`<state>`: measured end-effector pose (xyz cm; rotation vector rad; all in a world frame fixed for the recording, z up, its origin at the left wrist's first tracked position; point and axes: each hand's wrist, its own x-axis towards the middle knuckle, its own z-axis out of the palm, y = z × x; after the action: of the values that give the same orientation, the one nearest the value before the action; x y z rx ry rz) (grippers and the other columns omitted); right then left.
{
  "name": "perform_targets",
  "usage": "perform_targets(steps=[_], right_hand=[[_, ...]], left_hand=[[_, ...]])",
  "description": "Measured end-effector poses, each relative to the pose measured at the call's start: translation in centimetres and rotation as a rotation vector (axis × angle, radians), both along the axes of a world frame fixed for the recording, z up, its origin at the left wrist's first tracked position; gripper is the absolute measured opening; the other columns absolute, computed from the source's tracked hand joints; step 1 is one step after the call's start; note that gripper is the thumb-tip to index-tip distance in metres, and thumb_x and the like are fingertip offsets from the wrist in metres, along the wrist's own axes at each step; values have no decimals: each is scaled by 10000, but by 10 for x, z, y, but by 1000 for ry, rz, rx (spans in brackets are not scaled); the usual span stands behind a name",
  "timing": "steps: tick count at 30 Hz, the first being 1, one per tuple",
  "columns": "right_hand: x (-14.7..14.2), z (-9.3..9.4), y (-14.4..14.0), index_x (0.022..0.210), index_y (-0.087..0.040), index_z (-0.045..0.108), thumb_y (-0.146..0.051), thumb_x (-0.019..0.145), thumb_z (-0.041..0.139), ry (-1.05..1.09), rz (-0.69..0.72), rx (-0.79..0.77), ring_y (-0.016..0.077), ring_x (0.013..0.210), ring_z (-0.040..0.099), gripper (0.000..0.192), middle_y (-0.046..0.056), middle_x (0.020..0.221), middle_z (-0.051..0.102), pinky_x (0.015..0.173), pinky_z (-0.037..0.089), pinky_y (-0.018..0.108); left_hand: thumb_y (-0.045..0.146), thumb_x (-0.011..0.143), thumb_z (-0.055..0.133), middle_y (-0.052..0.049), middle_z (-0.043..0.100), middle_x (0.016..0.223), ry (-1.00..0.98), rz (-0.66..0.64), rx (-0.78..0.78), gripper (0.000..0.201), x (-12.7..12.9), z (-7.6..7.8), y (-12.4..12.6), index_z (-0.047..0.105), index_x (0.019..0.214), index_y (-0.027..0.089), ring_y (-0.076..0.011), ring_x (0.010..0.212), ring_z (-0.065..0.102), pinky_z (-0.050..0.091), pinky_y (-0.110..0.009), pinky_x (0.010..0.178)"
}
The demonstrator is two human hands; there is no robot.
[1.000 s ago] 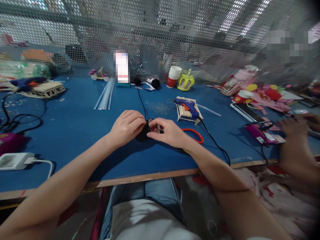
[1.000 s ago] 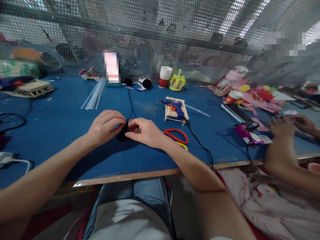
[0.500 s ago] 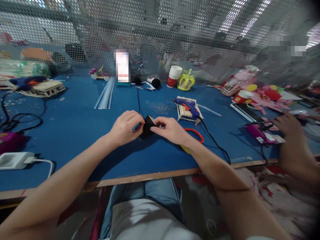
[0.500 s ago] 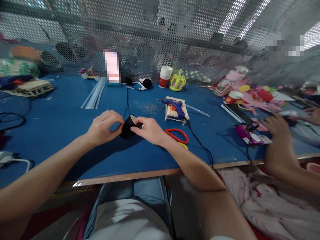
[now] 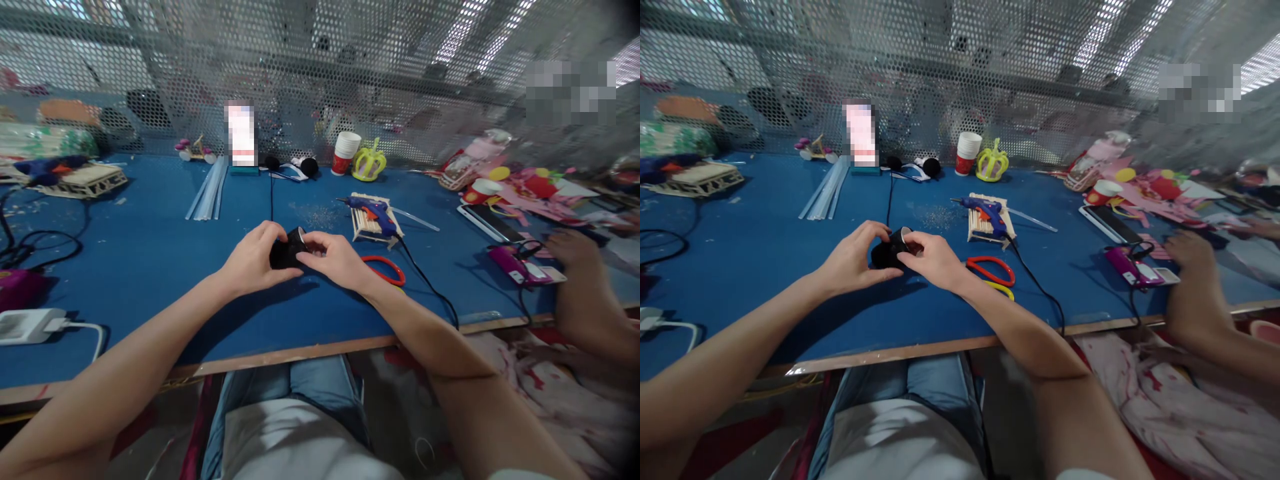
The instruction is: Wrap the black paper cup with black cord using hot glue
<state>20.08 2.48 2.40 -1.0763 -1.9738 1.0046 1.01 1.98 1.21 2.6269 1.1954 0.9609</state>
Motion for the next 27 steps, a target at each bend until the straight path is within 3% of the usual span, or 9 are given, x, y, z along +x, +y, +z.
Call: perform_targets(steps=[4,7,9,12,14,17,19,23,27], right_hand=[[-3,-1,0,952,-135,622,-265,730,620,80,33,-66,131,750,600,257,41,847,657,713,479,283],[10,13,5,931,-143,639,-361,735,634,34,2,15,138,729,611,293,44,820,668,689,486,276],[31,26,15,901,-152,651,-427,793,557,-30,-155,167,142,700,612,310,49,787,669,663,481,278],[71,38,37,918,-143,654,-403,826,502,-284,-612,438,175,744,609,315,87,832,672,710,465,314],[95,39,54,951,-110,654,-340,796,532,-631,-744,359,233,802,617,303,137,880,672,732,453,351],[112,30,71,889,-59,673,-278,796,507,-1039,-640,130,286,824,623,291,199,876,664,711,448,361],[113,24,78,891,-32,671,-271,782,521,-1132,-612,73,309,847,618,303,223,886,656,709,451,368],[110,16,81,967,-37,640,-231,750,540,-952,-685,98,300,886,604,309,210,931,647,718,456,358],[109,17,73,1146,-34,515,-226,693,599,-580,-819,160,263,869,599,499,180,988,628,722,456,344]], left_hand=[[438,694,647,-101,582,981,9,67,-142,497,3,-6,-1,365,1015,186,-245,842,599,476,-350,654],[360,720,624,-116,573,1050,0,49,-134,448,1,-7,0,349,1031,193,-259,923,593,487,-371,713],[315,717,627,-121,550,1123,1,24,-100,434,-1,-7,3,357,1038,202,-265,998,569,485,-391,783],[264,718,633,-111,520,1194,14,-8,-65,425,-5,-6,7,380,1055,213,-265,1077,526,466,-410,871],[235,721,634,-108,520,1198,46,-27,-46,429,-7,-6,10,393,1074,205,-268,1098,508,454,-424,902],[198,732,628,-112,523,1200,100,-56,-6,443,-9,-5,12,402,1113,183,-268,1103,498,448,-434,916],[184,740,627,-123,519,1212,118,-72,37,444,-10,-4,13,409,1126,168,-266,1122,483,437,-433,936],[176,748,628,-149,488,1243,114,-79,120,457,-12,-3,13,417,1152,151,-268,1173,447,416,-432,975],[195,757,620,-153,474,1234,109,-64,149,470,-14,0,13,417,1180,162,-274,1165,448,427,-443,960]])
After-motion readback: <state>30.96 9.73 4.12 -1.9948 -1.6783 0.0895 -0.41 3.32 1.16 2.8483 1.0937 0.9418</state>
